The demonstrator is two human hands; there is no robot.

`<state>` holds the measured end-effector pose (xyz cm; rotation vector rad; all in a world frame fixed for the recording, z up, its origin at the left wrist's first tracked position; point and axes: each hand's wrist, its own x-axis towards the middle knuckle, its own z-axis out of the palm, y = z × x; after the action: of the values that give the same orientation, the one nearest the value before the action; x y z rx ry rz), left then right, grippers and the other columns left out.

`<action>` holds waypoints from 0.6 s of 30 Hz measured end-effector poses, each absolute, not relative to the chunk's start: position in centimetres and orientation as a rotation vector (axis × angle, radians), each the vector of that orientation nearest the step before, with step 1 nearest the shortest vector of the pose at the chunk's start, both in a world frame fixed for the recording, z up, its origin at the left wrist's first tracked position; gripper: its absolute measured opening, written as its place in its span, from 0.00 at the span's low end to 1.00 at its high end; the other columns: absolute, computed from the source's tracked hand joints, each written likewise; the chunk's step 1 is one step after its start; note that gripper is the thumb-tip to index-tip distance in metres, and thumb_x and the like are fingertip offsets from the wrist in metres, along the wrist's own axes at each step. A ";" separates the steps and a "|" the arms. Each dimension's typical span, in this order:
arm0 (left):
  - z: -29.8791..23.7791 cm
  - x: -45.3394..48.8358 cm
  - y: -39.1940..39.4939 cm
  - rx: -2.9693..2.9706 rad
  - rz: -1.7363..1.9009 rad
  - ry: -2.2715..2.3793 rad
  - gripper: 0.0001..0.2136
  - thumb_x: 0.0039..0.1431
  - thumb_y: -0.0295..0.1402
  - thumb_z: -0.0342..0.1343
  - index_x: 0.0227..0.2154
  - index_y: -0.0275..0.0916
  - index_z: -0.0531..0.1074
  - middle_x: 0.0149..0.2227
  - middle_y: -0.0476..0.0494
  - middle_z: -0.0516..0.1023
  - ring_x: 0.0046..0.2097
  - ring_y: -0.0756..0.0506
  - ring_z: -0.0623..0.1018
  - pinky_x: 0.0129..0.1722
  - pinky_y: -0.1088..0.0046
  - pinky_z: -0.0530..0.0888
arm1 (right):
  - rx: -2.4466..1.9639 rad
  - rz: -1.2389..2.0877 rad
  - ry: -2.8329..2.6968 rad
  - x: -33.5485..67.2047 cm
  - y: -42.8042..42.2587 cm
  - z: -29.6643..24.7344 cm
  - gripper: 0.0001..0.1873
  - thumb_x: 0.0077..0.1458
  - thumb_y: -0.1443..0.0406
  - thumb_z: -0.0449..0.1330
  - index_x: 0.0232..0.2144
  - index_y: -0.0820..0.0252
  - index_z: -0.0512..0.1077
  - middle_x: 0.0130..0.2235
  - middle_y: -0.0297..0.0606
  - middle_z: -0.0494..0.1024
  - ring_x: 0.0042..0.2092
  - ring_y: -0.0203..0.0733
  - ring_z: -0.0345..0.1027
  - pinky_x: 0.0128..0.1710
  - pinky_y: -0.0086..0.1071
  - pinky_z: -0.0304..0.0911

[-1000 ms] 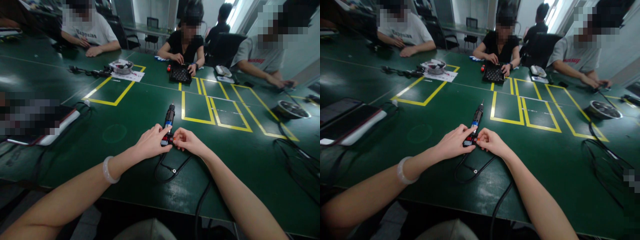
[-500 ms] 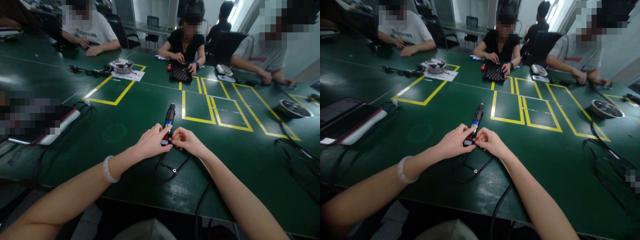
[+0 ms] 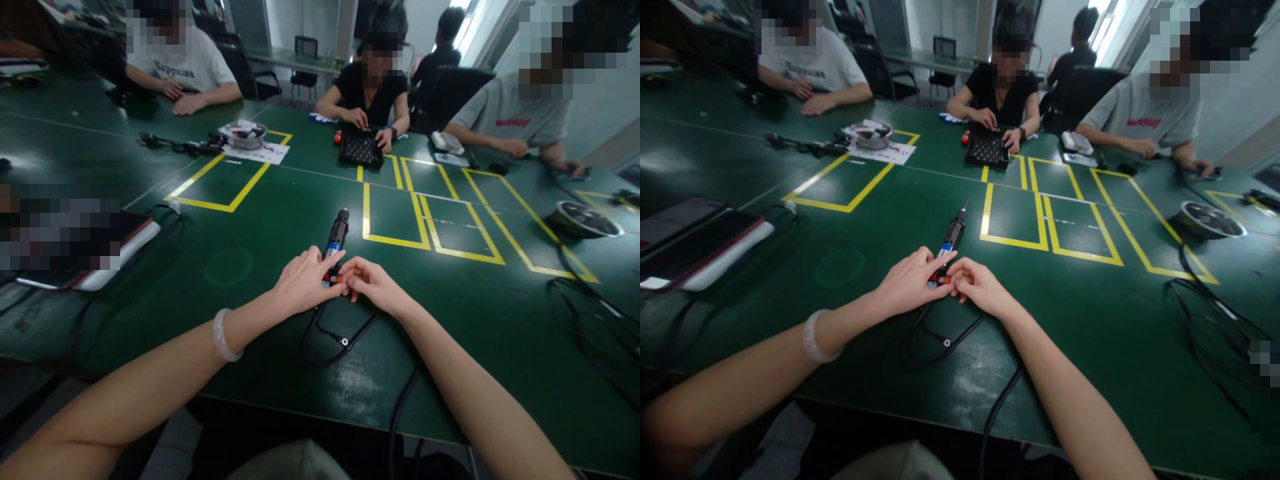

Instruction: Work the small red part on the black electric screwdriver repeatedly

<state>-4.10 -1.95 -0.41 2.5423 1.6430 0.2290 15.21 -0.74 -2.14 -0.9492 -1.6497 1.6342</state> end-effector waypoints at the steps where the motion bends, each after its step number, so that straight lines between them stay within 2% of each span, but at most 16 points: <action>1: -0.4 -4.2 -1.8 2.548 0.224 1.646 0.33 0.59 0.56 0.48 0.66 0.53 0.58 0.42 0.41 0.65 0.42 0.41 0.72 0.38 0.67 0.69 | -0.955 1.635 -1.638 15.2 -0.7 -2.3 0.10 0.51 0.70 0.57 0.38 0.60 0.66 0.32 0.33 0.72 0.30 0.33 0.70 0.24 0.26 0.67; 11: 0.1 -9.6 2.5 2.452 0.089 1.777 0.34 0.57 0.56 0.48 0.67 0.57 0.54 0.48 0.40 0.63 0.48 0.39 0.70 0.43 0.65 0.69 | -1.115 1.437 -1.551 16.7 0.4 -2.5 0.08 0.54 0.64 0.56 0.37 0.61 0.68 0.25 0.30 0.71 0.24 0.31 0.65 0.18 0.23 0.59; 18: -0.3 -16.9 8.2 2.282 0.081 1.992 0.38 0.55 0.59 0.47 0.68 0.55 0.52 0.52 0.37 0.61 0.52 0.35 0.69 0.49 0.61 0.67 | -1.152 1.435 -1.553 16.8 0.6 -2.7 0.10 0.55 0.60 0.58 0.35 0.61 0.69 0.25 0.31 0.71 0.23 0.31 0.65 0.17 0.23 0.59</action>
<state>-16.92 8.22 -0.30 2.2816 1.9920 0.0814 16.81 0.63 -2.69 -1.1521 -1.5529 1.4346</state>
